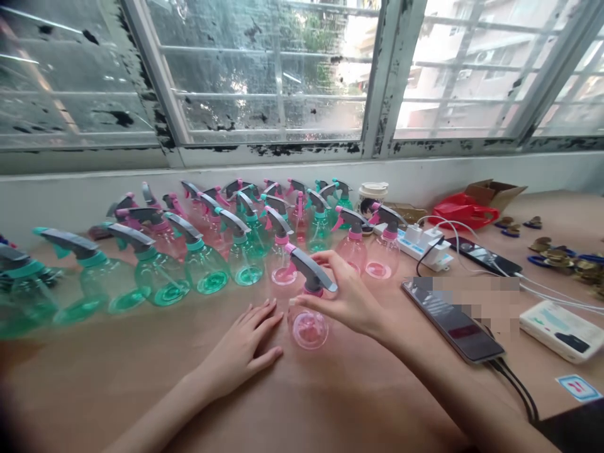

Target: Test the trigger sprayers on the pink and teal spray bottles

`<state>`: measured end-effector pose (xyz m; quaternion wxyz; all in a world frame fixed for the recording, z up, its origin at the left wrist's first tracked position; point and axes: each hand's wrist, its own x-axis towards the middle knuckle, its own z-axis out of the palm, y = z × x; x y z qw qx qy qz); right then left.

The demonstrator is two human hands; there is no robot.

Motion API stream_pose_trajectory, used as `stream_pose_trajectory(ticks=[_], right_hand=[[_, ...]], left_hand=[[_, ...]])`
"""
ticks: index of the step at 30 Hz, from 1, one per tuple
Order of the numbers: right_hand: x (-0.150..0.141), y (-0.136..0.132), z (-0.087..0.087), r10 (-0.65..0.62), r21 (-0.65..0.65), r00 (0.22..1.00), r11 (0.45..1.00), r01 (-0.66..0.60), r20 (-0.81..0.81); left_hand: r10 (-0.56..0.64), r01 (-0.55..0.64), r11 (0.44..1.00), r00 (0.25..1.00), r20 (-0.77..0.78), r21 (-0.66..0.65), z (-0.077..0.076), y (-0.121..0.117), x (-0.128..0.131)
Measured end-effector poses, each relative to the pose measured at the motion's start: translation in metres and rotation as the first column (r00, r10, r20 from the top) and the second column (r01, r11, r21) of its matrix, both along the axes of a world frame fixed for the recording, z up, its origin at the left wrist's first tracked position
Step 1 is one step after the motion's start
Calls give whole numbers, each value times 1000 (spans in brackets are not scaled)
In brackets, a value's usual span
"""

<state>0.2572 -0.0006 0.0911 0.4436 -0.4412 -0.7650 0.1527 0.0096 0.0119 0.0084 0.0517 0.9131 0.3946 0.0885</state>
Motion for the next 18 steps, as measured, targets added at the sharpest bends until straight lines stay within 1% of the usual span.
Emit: stream_pose_trajectory(ticks=[3, 6, 9, 12, 15, 18], right_hand=[[1, -11, 8, -32, -20, 995, 999, 34, 93], [4, -9, 3, -51, -35, 992, 998, 56, 111], [15, 6, -9, -60, -31, 996, 998, 62, 64], [27, 26, -17, -134, -60, 991, 989, 133, -7], [33, 45, -18, -204, -43, 977, 978, 202, -58], [30, 59, -19, -246, -14, 964, 969, 246, -102]], left_hand=[[-3, 3, 1000, 1000, 7, 5, 0, -1, 0], [-6, 6, 1000, 1000, 1, 13, 0, -1, 0], [-9, 9, 1000, 1000, 17, 26, -1, 0, 0], [-16, 15, 999, 999, 41, 29, -3, 2, -1], [-20, 18, 999, 998, 52, 34, -4, 2, -1], [-22, 20, 999, 999, 40, 46, -4, 3, -2]])
